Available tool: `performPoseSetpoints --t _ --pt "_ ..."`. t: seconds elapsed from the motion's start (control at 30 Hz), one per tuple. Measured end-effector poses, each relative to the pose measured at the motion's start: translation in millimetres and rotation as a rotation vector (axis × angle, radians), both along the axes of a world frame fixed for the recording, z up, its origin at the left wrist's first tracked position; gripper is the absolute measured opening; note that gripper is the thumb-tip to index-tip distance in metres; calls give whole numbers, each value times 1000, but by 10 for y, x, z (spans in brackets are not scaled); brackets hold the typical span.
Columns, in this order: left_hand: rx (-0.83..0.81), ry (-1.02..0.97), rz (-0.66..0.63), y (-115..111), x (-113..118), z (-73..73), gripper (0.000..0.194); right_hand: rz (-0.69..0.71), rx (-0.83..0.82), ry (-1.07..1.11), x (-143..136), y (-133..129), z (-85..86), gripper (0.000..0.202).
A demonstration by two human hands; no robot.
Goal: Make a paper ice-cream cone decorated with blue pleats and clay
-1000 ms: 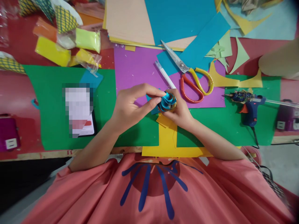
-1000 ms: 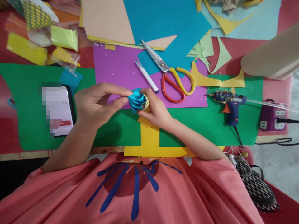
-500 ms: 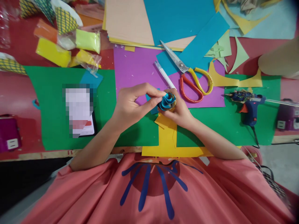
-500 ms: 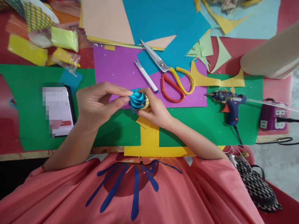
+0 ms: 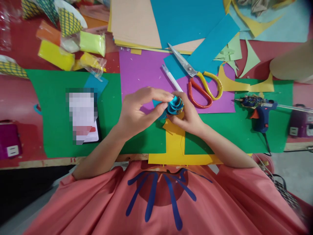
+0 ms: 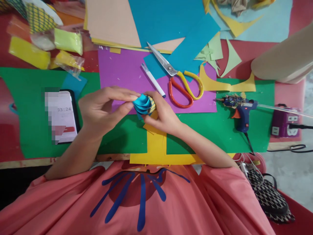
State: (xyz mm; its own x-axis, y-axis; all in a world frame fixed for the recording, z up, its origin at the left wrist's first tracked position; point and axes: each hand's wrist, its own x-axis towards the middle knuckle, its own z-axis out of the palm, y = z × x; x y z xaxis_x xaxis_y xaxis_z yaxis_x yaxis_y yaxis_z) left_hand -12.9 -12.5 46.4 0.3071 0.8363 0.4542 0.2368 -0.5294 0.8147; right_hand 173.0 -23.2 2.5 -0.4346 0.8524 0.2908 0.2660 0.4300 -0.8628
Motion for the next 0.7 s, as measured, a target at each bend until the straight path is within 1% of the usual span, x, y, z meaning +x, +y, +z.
performPoseSetpoints --t 0.1,0.17,0.2,0.23,0.3,0.4,0.47,0.53,0.63,0.7 --pt "40 7 5 -49 -33 6 14 20 133 -44 17 25 25 42" --pt "78 5 13 -64 -60 -22 14 -3 172 -76 25 35 31 42" --pt "94 -1 9 -65 -73 -48 17 -19 177 -91 26 37 30 43" --pt "93 -4 -2 -62 -83 -83 23 -34 177 -103 27 37 25 43" --pt "84 -3 -42 -51 -91 -169 47 -58 176 -117 25 33 8 43" --pt "-55 68 -96 -41 -66 -306 68 -72 194 -108 12 23 -40 40" --pt "-68 95 -110 -50 -34 -376 69 -65 210 -90 2 18 -81 38" --pt "-40 81 -93 -67 -7 -414 60 -57 213 -77 -5 17 -115 38" --pt "13 82 -13 -87 -4 -428 51 -85 180 -64 -5 23 -116 41" --pt "69 135 48 -81 -26 -435 50 -111 129 -28 -1 29 -78 36"
